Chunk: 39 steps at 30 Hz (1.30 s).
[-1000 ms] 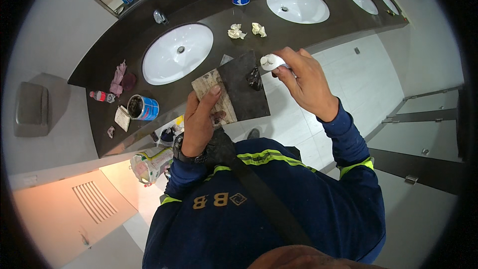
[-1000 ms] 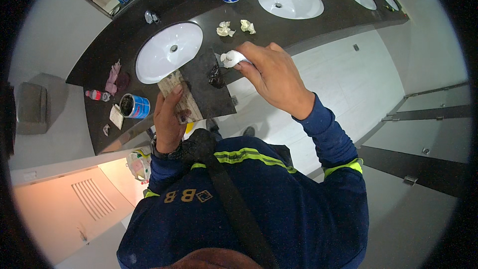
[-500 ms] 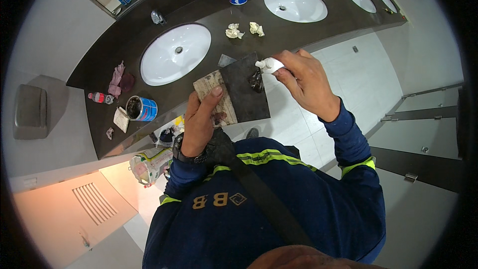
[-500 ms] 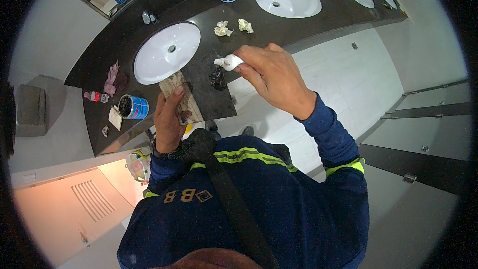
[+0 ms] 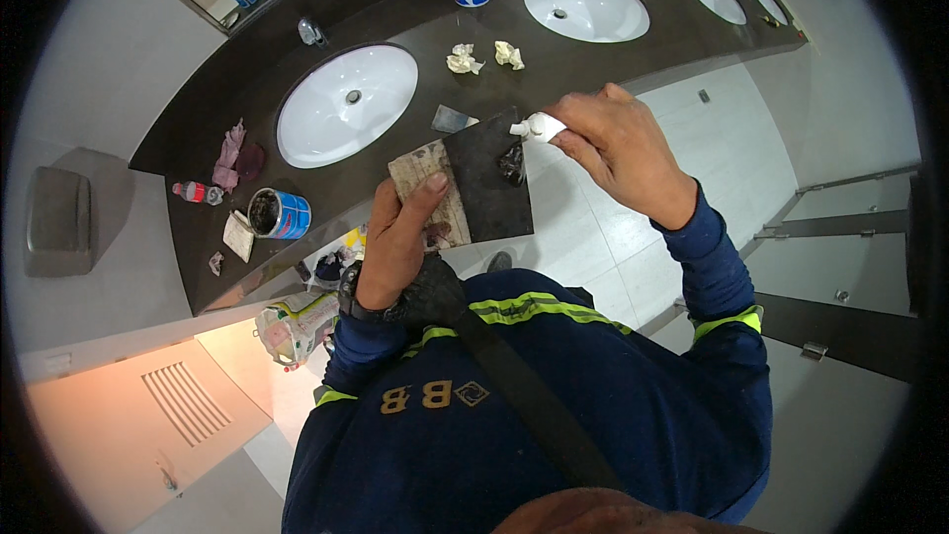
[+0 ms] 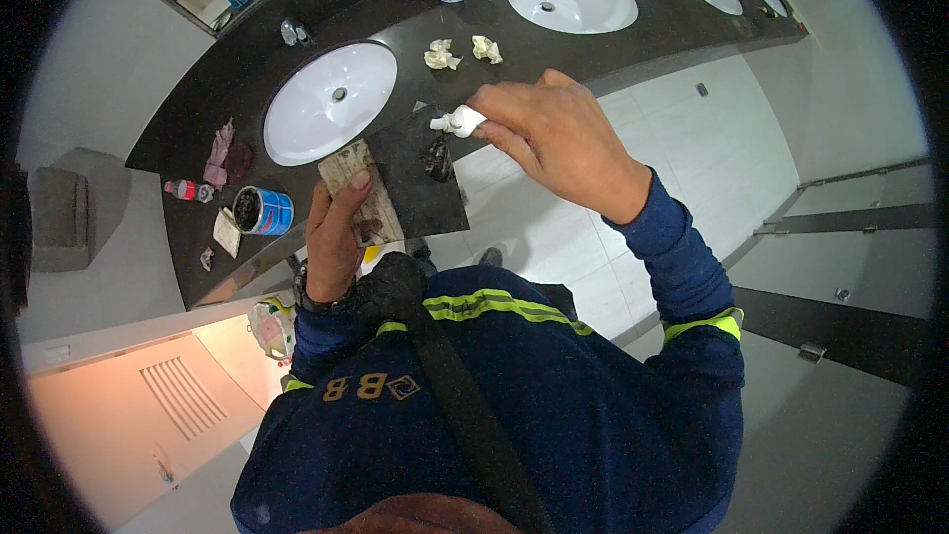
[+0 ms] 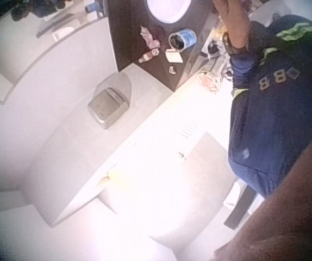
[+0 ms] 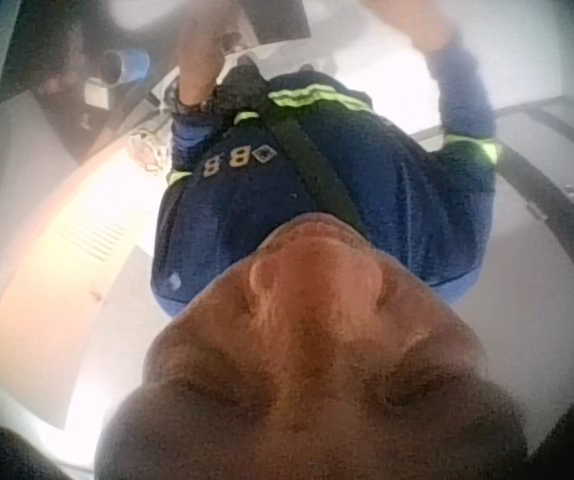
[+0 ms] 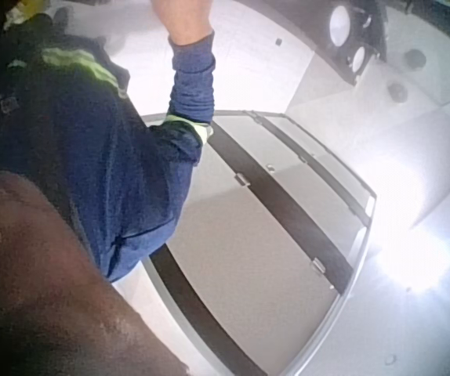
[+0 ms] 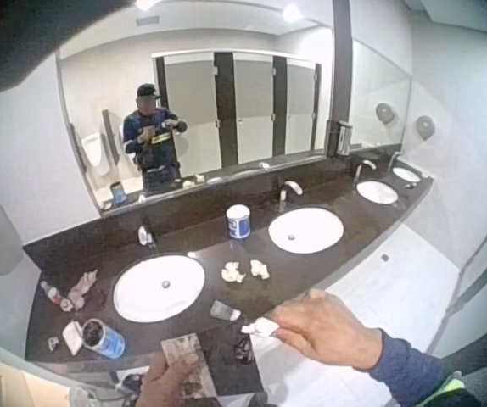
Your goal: The person applies a dark adhesive from a small packet onto a long strip of material using a putty knife. They spread the adhesive along the strip and then place it onto the countertop edge near a sink. The person then scrapes the strip to smooth the application.
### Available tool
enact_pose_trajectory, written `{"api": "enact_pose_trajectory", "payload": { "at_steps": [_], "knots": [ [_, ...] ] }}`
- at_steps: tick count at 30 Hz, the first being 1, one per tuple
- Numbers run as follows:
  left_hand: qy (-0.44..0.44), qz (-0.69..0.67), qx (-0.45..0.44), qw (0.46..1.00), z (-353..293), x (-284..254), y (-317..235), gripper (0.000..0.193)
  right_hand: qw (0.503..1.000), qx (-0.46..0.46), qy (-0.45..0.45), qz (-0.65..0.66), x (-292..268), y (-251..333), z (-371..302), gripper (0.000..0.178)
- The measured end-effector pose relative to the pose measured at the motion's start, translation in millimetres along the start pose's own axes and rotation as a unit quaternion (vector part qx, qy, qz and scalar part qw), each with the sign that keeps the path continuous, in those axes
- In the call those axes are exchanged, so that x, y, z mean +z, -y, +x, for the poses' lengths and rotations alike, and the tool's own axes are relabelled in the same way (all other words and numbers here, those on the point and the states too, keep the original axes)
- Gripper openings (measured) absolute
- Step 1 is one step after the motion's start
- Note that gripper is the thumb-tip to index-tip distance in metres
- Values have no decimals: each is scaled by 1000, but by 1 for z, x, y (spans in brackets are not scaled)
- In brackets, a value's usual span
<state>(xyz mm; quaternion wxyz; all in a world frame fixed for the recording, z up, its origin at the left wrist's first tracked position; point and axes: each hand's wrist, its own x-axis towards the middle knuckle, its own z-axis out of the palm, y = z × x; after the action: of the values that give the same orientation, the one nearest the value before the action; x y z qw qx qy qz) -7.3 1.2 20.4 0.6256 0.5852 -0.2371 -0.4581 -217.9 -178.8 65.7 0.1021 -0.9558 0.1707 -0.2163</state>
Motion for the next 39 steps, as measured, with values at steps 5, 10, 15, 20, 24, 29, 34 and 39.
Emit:
{"api": "enact_pose_trajectory", "payload": {
  "at_steps": [5, 10, 15, 20, 24, 29, 34, 39],
  "knots": [
    [13, 60, 1, 998, 2, -4, 0, 39, 999, -17, 30, -27, -12, 1, 5, 15],
    [25, 59, -2, 998, -1, 1, -8, 37, 997, -27, 63, -24, -10, -2, 9, 15],
    [-20, -227, 72, 971, 19, 18, -10, 29, 987, 74, 83, 116, 27, -2, 8, 22],
    [127, -420, 133, 889, 60, -7, -2, 30, 925, 132, 21, 356, 55, 34, 10, 27],
    [105, -413, 119, 897, 55, 2, -1, 34, 919, 124, 20, 375, 67, 37, 14, 33],
    [40, -275, 166, 946, 48, 12, 7, 35, 908, 139, 40, 393, 71, 37, 16, 39],
    [42, -234, 189, 953, 41, 14, 28, 35, 779, 202, 46, 592, 95, 25, 1, 63],
    [-6, -194, 151, 969, 45, 10, 43, 36, 757, 198, 124, 611, 117, 23, -11, 63]
  ]
}}
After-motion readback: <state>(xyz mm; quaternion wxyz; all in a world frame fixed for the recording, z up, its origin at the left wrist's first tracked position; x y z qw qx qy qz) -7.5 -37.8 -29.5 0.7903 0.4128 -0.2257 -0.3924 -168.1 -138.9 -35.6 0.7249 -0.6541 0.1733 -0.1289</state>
